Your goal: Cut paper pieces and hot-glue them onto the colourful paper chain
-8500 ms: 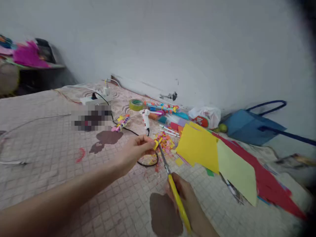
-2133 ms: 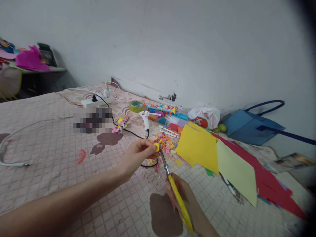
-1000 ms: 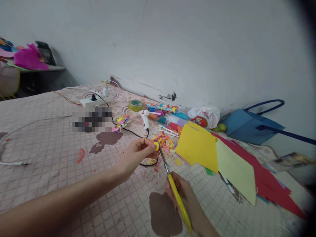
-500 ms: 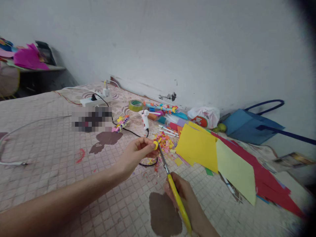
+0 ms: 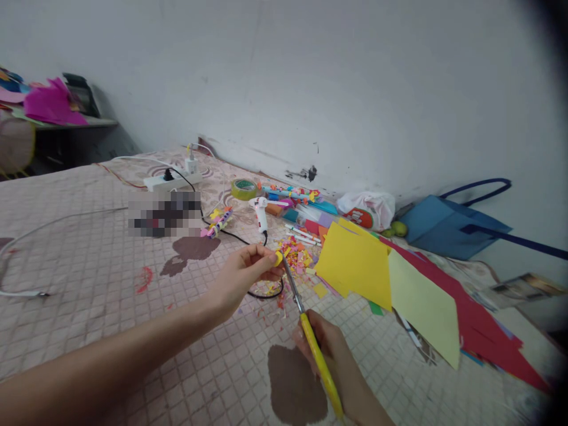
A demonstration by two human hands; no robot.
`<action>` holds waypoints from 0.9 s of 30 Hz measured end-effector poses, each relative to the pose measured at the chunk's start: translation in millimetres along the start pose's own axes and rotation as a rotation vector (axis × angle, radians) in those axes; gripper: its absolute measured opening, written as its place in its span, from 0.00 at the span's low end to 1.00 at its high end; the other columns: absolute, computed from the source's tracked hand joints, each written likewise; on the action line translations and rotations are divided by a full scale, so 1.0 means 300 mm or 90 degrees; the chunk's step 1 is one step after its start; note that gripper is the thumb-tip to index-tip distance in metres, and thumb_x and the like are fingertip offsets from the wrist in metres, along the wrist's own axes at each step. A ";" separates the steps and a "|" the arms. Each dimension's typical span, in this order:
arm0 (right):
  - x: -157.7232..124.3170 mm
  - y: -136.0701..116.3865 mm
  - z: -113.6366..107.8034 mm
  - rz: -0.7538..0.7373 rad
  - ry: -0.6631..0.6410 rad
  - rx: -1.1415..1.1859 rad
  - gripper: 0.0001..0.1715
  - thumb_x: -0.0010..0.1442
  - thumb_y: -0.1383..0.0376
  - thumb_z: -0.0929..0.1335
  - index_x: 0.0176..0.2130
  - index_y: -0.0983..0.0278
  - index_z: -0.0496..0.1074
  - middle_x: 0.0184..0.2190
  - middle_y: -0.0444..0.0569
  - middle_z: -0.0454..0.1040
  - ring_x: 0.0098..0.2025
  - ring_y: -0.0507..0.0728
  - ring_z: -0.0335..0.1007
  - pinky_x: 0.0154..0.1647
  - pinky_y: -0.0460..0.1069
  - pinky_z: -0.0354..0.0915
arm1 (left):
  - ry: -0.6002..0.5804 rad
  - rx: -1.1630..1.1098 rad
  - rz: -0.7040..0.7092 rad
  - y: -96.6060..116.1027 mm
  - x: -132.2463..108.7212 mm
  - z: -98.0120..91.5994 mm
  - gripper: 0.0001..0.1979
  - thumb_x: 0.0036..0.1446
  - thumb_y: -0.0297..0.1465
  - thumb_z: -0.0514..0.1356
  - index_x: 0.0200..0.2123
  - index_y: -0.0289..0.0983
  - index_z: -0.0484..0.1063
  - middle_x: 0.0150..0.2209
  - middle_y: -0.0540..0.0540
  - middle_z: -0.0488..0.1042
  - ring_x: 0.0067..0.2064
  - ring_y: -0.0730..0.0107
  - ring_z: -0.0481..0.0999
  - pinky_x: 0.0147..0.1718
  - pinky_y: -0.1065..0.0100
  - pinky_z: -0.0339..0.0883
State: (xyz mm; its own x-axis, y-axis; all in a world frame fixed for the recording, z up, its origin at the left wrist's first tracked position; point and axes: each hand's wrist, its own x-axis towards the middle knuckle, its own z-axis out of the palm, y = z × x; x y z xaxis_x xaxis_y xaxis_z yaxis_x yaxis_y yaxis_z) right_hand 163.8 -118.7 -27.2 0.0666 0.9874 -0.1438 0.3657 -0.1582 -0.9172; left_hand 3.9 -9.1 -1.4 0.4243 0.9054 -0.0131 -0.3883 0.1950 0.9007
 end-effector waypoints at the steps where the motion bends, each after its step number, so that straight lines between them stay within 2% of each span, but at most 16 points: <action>1: 0.000 0.001 0.001 0.002 0.003 0.001 0.19 0.53 0.50 0.63 0.23 0.61 0.58 0.16 0.38 0.54 0.17 0.48 0.48 0.16 0.43 0.46 | 0.003 0.001 0.001 0.001 0.000 0.000 0.09 0.51 0.33 0.64 0.30 0.34 0.69 0.28 0.49 0.76 0.30 0.76 0.75 0.34 0.73 0.69; 11: -0.001 0.015 0.003 0.007 -0.011 -0.025 0.18 0.56 0.51 0.63 0.25 0.61 0.57 0.17 0.37 0.53 0.16 0.47 0.46 0.15 0.44 0.45 | 0.012 -0.003 0.005 0.007 0.005 -0.002 0.09 0.50 0.33 0.64 0.29 0.33 0.69 0.27 0.49 0.77 0.29 0.76 0.76 0.32 0.74 0.69; 18: 0.005 0.037 0.002 -0.046 -0.037 -0.036 0.24 0.58 0.44 0.59 0.25 0.60 0.56 0.14 0.36 0.53 0.15 0.47 0.47 0.15 0.43 0.46 | -0.002 0.009 0.007 0.006 0.004 -0.005 0.09 0.51 0.33 0.64 0.29 0.34 0.69 0.29 0.48 0.77 0.30 0.76 0.75 0.33 0.74 0.69; 23: 0.002 0.020 0.000 -0.038 -0.039 0.021 0.27 0.56 0.41 0.59 0.26 0.61 0.57 0.14 0.36 0.53 0.15 0.47 0.48 0.14 0.43 0.47 | -0.012 0.071 0.013 0.007 0.000 -0.005 0.09 0.52 0.34 0.63 0.30 0.34 0.69 0.28 0.49 0.76 0.30 0.77 0.74 0.33 0.74 0.68; 27: 0.005 0.020 -0.002 -0.016 -0.032 0.067 0.27 0.55 0.40 0.60 0.27 0.61 0.56 0.13 0.34 0.52 0.14 0.46 0.46 0.12 0.42 0.47 | -0.035 0.152 0.035 0.014 -0.006 -0.002 0.10 0.53 0.35 0.61 0.29 0.34 0.67 0.24 0.51 0.73 0.27 0.78 0.71 0.28 0.75 0.66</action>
State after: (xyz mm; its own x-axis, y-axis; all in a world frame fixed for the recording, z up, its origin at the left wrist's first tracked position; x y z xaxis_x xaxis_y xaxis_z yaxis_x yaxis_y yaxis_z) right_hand 166.5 -118.3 -32.6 0.0107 0.9907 -0.1360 0.2668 -0.1339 -0.9544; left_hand 1.2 -9.6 2.1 0.4543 0.8890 0.0570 -0.2107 0.0451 0.9765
